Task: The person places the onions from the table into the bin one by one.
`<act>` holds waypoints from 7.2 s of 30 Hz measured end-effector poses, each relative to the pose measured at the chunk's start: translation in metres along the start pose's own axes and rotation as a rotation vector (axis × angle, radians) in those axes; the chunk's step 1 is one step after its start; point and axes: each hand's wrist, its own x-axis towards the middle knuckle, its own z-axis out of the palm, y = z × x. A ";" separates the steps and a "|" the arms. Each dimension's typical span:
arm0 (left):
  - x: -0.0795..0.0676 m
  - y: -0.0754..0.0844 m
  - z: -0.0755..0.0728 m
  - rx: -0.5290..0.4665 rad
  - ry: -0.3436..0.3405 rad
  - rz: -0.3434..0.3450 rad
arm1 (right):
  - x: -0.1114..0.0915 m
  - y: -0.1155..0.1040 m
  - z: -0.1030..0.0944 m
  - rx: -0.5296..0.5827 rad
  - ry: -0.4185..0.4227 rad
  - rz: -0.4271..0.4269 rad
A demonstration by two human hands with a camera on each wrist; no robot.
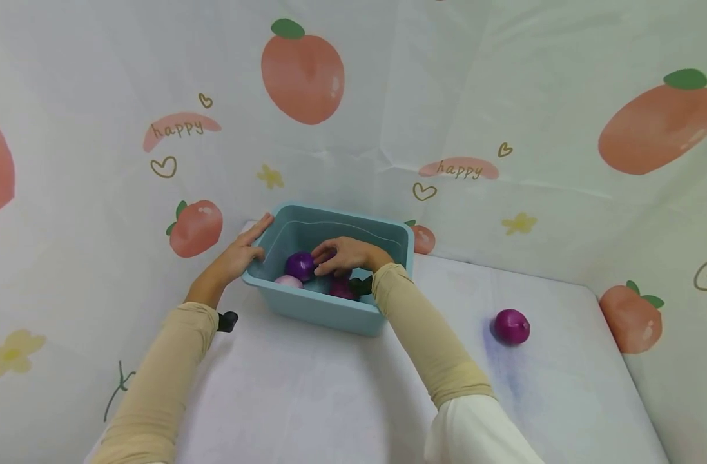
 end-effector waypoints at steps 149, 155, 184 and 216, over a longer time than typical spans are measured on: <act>0.007 -0.017 0.001 -0.088 0.025 -0.009 | -0.014 -0.013 -0.018 0.000 0.450 -0.311; 0.009 -0.019 -0.001 -0.077 0.035 -0.004 | 0.005 -0.015 -0.008 -0.004 0.406 -0.287; 0.008 -0.023 0.000 -0.074 0.037 -0.014 | 0.008 0.005 0.000 -0.167 0.220 -0.089; 0.004 -0.010 -0.009 0.328 0.086 0.045 | -0.041 -0.026 -0.022 -0.181 0.353 -0.188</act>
